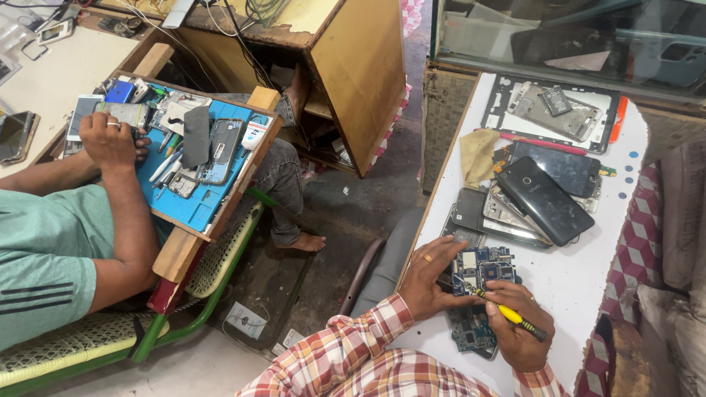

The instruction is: The person uses a yellow-handled screwdriver to work on a small blue circuit board held in their left hand. They repeatedly probe and adjust components on the board while seated at a cluttered workbench with other phone parts and tools nearby.

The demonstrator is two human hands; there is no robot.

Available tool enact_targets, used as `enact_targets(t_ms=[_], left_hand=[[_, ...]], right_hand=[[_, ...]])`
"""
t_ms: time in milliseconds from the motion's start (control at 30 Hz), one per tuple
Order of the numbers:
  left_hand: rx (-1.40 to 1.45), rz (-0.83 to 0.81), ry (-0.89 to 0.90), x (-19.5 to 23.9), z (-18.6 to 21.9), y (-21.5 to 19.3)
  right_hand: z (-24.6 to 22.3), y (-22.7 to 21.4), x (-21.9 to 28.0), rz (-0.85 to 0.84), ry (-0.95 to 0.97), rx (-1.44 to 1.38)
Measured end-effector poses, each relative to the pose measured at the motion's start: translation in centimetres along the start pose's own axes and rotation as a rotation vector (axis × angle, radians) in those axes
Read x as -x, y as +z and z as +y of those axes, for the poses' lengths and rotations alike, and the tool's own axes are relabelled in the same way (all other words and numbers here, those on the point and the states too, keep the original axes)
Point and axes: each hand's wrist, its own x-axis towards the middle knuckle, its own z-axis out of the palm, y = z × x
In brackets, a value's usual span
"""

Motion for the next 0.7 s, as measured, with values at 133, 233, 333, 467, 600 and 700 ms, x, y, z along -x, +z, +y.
enact_targets(t_ms=[133,233,333,467,600,700], left_hand=[[-0.015,0.001,-0.01,0.0,-0.5,0.3],[0.01,0.011,-0.008,0.2,-0.4,0.4],[0.005,0.023,-0.002,-0.1,-0.1,-0.1],[-0.034,0.071,0.06,-0.3,0.1,0.0],[-0.019,0.08,0.067,-0.2,-0.5,0.1],[-0.008,0.055,0.046,-0.6,0.0,-0.3]], right_hand=[[0.0,0.1,0.0,0.009,-0.005,-0.006],[-0.6,0.1,-0.1,0.01,-0.003,-0.008],[-1.5,0.2,-0.8,0.006,0.0,0.008],[-1.8,0.3,-1.2,0.047,-0.085,0.041],[-1.4,0.3,-1.0,0.037,-0.074,0.054],[-1.7,0.1,-1.3,0.036,-0.068,0.044]])
